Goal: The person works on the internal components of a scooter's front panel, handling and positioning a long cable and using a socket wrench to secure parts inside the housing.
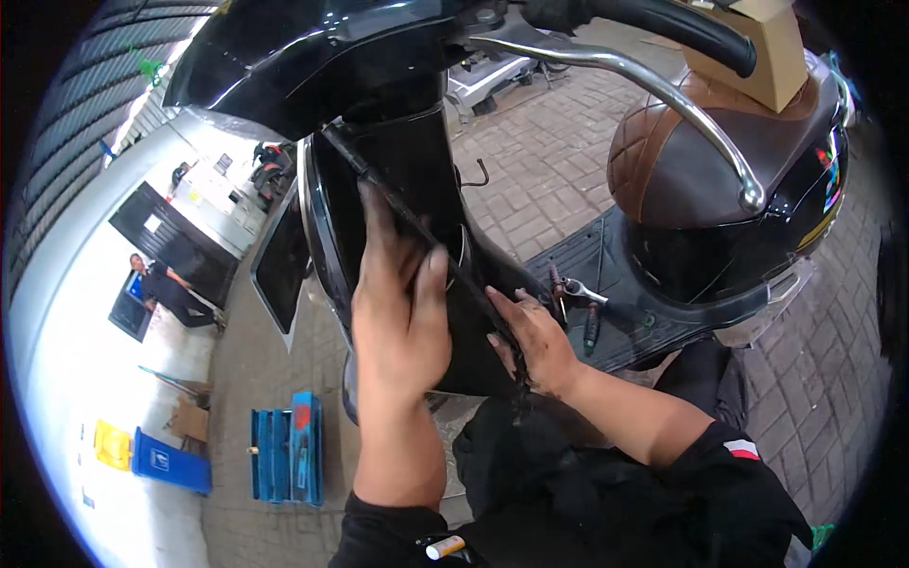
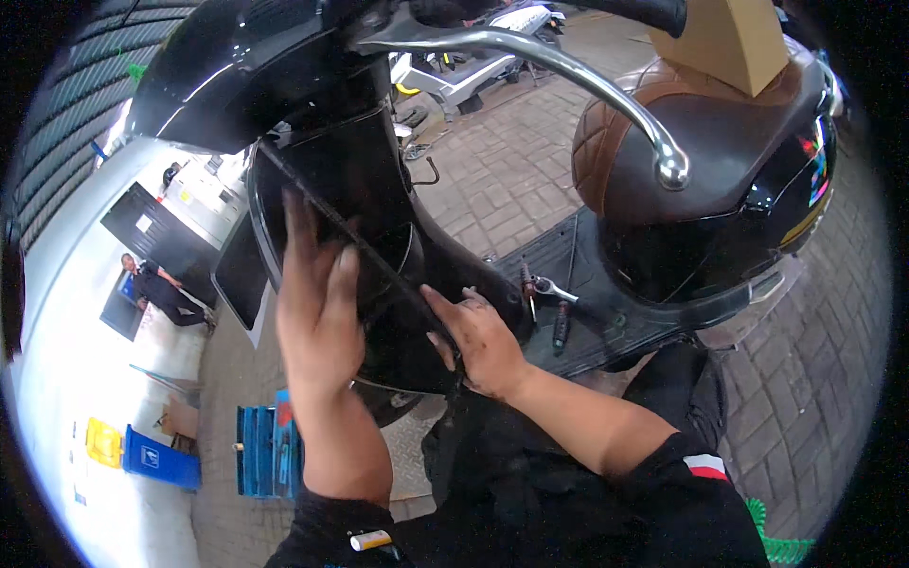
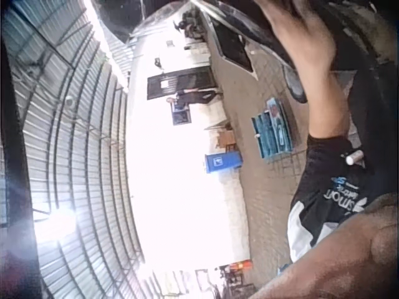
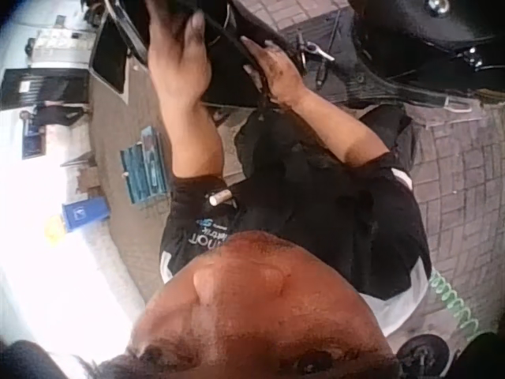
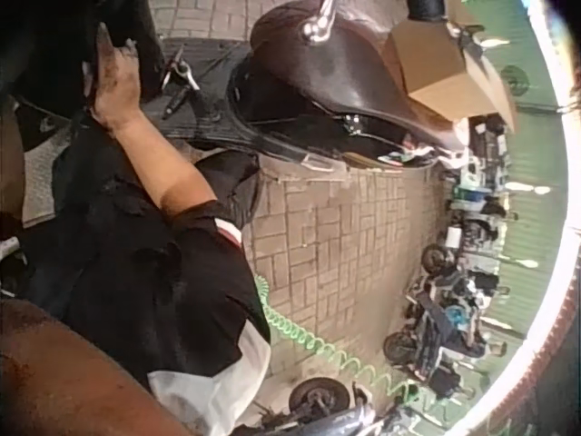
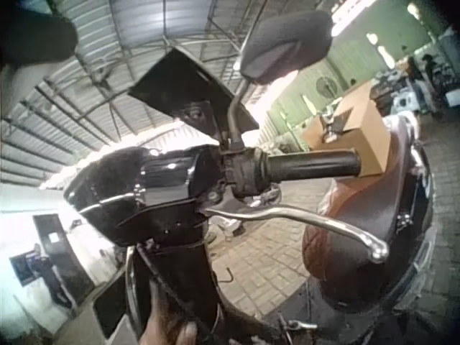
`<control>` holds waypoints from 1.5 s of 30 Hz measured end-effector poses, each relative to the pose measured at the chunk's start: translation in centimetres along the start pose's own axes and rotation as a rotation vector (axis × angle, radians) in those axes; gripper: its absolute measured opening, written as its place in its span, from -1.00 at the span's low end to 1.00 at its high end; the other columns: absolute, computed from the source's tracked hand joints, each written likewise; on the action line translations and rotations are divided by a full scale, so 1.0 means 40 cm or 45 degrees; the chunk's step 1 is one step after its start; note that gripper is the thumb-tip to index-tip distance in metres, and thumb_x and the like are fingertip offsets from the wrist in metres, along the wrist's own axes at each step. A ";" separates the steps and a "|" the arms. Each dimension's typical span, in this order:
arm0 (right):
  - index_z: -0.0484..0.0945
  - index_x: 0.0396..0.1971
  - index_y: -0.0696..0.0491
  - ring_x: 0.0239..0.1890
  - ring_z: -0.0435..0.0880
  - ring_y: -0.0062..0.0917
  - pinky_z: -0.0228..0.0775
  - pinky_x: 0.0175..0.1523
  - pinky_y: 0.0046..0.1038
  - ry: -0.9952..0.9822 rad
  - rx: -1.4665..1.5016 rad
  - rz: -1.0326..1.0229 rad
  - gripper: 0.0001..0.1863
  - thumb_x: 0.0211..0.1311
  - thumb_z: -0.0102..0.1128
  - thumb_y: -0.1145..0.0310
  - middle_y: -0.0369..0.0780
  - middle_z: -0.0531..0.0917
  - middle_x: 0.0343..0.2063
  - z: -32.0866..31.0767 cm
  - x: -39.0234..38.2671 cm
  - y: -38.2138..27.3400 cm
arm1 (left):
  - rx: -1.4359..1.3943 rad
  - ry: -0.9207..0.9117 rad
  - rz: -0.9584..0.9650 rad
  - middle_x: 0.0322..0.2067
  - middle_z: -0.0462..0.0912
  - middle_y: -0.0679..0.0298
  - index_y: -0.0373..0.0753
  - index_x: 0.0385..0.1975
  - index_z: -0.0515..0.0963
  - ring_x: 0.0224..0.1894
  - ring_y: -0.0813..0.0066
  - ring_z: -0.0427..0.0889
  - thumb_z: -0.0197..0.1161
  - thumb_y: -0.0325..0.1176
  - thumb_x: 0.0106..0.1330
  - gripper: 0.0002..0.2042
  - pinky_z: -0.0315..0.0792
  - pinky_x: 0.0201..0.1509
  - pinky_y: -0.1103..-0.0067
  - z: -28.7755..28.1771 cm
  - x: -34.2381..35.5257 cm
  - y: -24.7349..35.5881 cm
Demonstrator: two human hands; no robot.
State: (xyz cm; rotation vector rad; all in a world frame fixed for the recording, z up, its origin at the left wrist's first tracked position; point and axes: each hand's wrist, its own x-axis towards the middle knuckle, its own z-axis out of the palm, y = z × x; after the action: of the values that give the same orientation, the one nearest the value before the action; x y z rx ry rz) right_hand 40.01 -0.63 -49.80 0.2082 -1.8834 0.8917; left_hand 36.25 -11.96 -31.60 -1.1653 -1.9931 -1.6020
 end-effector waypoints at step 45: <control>0.38 0.10 0.14 -0.33 0.45 -0.65 0.37 -0.24 -0.54 -0.011 1.384 1.442 -0.38 0.36 0.35 -0.06 -0.32 0.49 -0.36 0.026 -0.003 -0.013 | 0.839 0.286 0.559 -0.03 0.75 0.10 -0.21 0.02 0.66 0.12 0.13 0.67 0.50 -0.01 0.22 -0.51 0.32 0.38 0.24 -0.100 0.237 -0.075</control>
State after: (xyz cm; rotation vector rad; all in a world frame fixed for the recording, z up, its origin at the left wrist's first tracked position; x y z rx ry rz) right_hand 39.58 -1.72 -49.88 -0.2628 -1.2170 2.6188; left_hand 27.26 -12.05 -25.73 -1.0011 -1.7478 -0.7344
